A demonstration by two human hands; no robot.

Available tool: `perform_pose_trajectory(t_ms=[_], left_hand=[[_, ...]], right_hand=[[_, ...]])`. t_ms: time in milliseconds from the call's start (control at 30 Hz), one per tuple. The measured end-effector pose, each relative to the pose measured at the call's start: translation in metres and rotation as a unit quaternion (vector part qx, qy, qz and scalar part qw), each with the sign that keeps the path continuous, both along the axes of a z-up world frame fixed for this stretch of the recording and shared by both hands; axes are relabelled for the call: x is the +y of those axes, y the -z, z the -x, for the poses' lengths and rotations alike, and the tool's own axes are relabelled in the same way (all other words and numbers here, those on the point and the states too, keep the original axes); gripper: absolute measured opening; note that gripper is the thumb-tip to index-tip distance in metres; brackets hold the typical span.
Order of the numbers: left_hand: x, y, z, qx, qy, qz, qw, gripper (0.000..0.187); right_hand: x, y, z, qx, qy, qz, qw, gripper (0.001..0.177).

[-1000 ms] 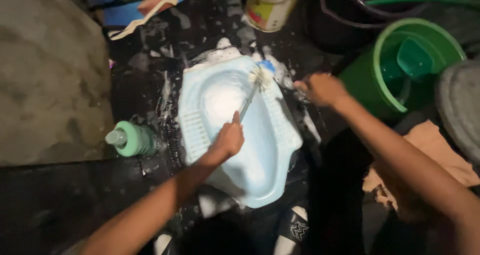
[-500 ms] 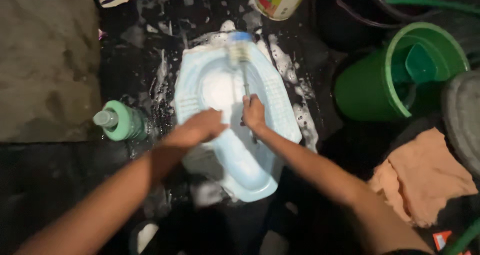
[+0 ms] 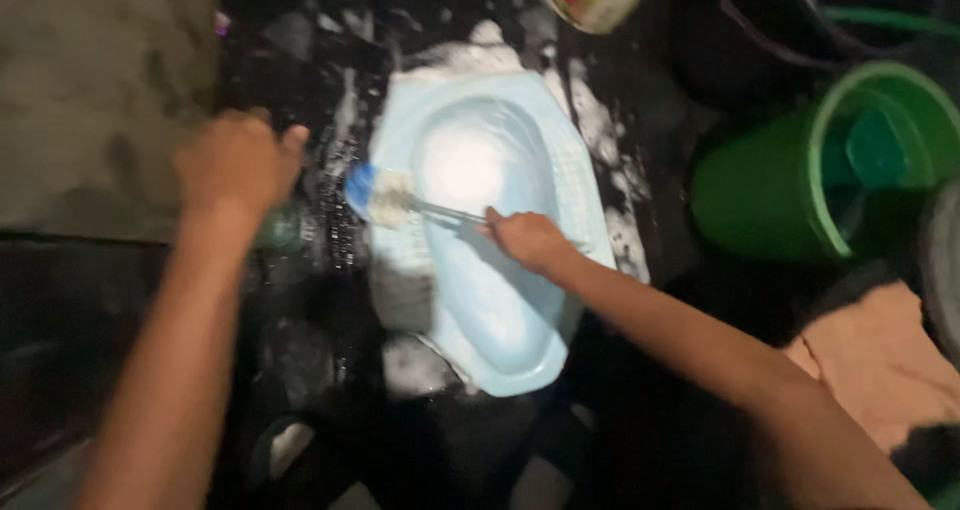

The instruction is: The person scrubs the inside of a light blue squat toilet with a long-handled brush. They repeatedly apply liquid soap from a green bottle and add water from a green bucket using a small scoop to create suds and rinse the surface.

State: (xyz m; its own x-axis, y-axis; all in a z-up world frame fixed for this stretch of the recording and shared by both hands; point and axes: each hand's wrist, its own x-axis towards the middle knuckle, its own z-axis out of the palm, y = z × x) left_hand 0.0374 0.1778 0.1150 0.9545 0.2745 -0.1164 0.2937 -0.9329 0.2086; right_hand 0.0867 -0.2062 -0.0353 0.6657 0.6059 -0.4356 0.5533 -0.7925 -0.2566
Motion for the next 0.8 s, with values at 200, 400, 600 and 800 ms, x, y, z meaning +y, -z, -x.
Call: perform_pose_trajectory(t_ms=[200, 400, 600, 800], left_hand=[[0.0, 0.049, 0.013, -0.1, -0.015, -0.06, 0.993, 0.049], [-0.001, 0.027, 0.018, -0.065, -0.009, 0.018, 0.998, 0.042], [-0.007, 0.034, 0.02, -0.051, 0.019, 0.021, 0.998, 0.04], [0.013, 0.048, 0.023, -0.017, 0.033, 0.017, 0.999, 0.042]], right_hand=[[-0.041, -0.043, -0.007, -0.08, -0.087, -0.03, 0.992, 0.049], [-0.043, -0.07, -0.014, -0.011, 0.018, 0.117, 0.993, 0.049], [-0.039, -0.066, -0.014, -0.082, 0.014, 0.052, 0.995, 0.045], [-0.036, -0.04, -0.007, -0.042, -0.358, -0.023, 0.933, 0.047]])
